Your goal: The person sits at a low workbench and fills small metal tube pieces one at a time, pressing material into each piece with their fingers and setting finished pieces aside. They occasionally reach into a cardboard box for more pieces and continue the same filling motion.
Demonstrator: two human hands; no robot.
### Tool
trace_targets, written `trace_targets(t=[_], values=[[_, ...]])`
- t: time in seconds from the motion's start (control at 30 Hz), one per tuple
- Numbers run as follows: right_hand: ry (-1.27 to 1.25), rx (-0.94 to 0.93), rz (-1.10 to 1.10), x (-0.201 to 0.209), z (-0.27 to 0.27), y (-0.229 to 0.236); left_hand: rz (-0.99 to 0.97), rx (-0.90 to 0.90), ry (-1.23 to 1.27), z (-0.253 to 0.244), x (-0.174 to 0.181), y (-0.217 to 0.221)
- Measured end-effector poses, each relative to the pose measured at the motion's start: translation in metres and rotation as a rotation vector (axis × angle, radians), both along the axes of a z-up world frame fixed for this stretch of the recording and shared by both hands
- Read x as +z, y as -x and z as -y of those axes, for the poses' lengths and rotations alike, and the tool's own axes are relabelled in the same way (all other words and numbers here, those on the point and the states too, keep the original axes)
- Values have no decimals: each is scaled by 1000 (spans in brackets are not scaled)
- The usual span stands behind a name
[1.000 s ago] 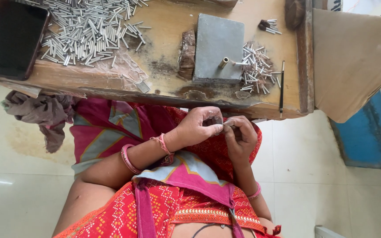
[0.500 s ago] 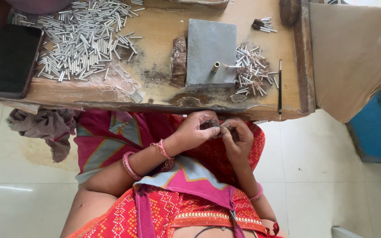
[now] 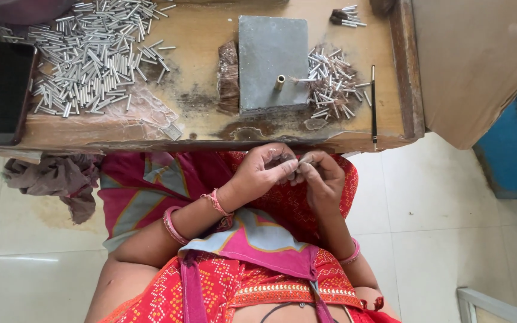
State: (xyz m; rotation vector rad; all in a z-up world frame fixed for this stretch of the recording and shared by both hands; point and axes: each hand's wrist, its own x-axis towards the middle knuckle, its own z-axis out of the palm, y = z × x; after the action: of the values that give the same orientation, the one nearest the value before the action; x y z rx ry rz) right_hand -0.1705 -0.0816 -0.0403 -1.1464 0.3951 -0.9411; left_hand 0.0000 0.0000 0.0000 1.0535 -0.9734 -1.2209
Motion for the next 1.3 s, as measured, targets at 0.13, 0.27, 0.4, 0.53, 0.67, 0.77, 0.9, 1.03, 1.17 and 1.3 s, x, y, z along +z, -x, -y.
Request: trace_targets(t=[0.13,0.27,0.4,0.53,0.67,0.77,0.9,1.03,1.17,1.3], values=[[-236,102,180,17,0,1,-105,16,-18,-4,11,-3],[-210,133,233,29,-5,-1,-149,33,35,-8,12,-4],[-76,50,202,41,-9,-6,4,97,87,-17,28,-5],[204,-113,83,58,-3,-7,761,426,484,-36,80,-23],[450,-195,4,87,13,-9,978,522,552,-43,97,-64],[605,-260,-27,90,32,-15,1038,720,477,-44,95,-98],[655,-258,-90,82,47,-30,1227,824,288,-45,83,-143],[722,-275,-124,77,48,-32,1417,866,229,-31,66,-185],[719,-269,-175,79,46,-30,1552,754,55,-6,66,-205],[707,-253,-155,76,50,-30,1716,710,-9,7,62,-211]])
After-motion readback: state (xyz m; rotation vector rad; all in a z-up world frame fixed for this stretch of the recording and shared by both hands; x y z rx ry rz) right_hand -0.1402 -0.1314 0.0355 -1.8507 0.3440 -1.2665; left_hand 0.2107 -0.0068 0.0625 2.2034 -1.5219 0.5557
